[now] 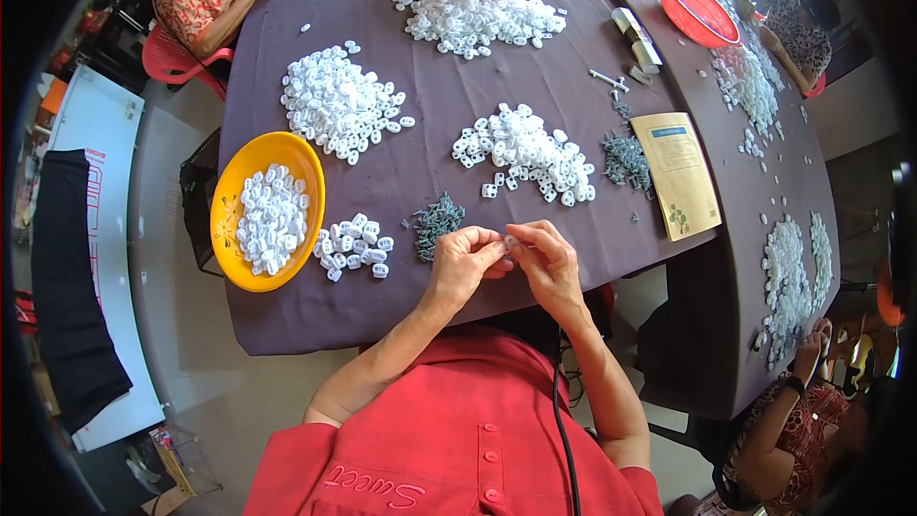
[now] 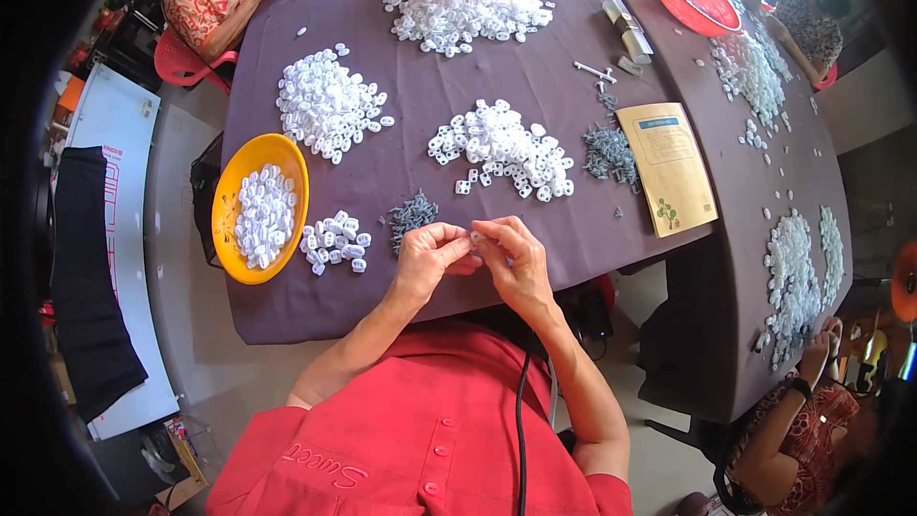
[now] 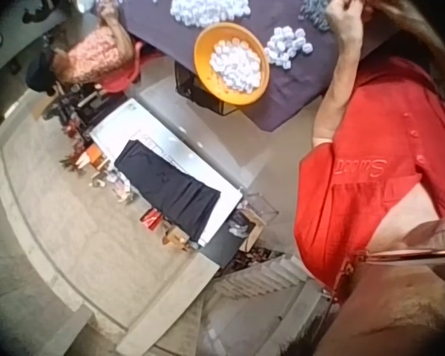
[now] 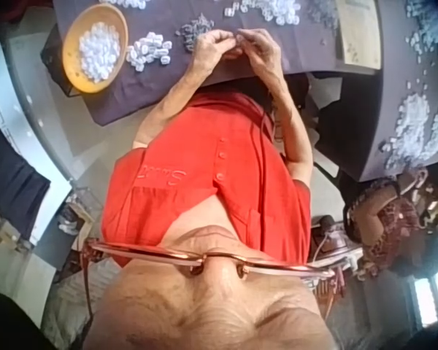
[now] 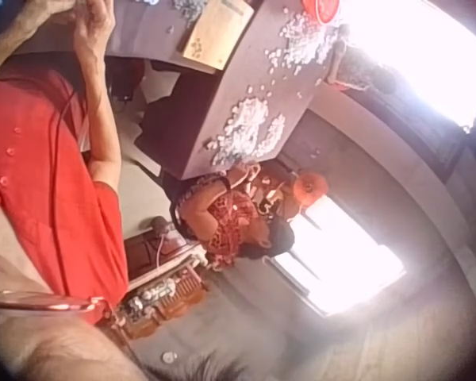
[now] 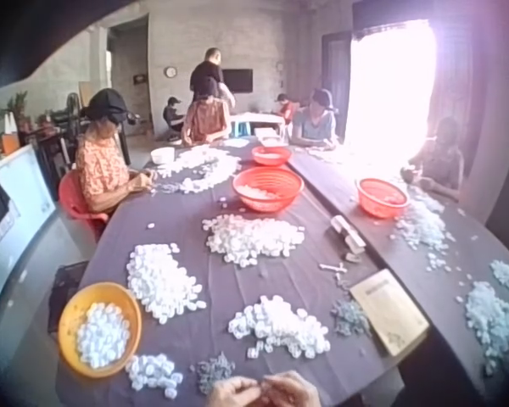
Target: The person assembles plastic cord toggles by hand, repeatedly picking up grey pieces and inserting them into white plastic pieces.
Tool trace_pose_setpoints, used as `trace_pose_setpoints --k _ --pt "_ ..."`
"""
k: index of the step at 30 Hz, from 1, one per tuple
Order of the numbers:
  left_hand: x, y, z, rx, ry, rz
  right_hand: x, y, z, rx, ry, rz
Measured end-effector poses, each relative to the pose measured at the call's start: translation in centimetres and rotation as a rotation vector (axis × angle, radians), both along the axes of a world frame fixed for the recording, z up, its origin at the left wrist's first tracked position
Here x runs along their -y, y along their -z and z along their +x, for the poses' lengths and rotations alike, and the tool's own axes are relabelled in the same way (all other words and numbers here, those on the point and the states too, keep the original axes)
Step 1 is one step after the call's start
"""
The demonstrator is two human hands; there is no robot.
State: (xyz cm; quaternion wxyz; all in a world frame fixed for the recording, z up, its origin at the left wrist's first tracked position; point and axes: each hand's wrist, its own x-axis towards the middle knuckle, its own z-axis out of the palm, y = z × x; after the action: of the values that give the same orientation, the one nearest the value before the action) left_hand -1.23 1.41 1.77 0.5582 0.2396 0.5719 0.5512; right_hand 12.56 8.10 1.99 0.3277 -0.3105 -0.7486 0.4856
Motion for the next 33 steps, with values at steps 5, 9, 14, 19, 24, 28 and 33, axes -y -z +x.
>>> trace_pose_setpoints --k 5,9,14,19,24,28,33 --pt "0.1 -0.4 0.4 -0.102 0.002 0.03 0.3 1.0 -0.2 -0.126 0.083 -0.346" --pt "0.2 -0.5 0.8 -0.303 0.003 0.074 0.2 0.8 -0.1 -0.183 0.077 -0.458" --pt "0.1 -1.3 0.5 -0.4 0.086 0.033 0.3 0.0 -0.3 -0.14 0.106 -0.444" --pt "0.3 -1.2 0.7 -0.3 0.1 -0.009 0.0 0.1 0.0 -0.164 0.149 -0.451" --pt "0.4 -1.1 0.8 -0.369 0.112 0.048 0.1 0.3 0.0 -0.211 0.116 -0.497" --pt "0.5 -1.7 0.8 -0.42 0.122 0.04 -0.1 0.5 0.1 -0.188 0.085 -0.493" --pt "0.5 -1.3 0.9 -0.527 0.075 0.099 -0.3 0.6 0.4 -0.185 0.06 -0.496"
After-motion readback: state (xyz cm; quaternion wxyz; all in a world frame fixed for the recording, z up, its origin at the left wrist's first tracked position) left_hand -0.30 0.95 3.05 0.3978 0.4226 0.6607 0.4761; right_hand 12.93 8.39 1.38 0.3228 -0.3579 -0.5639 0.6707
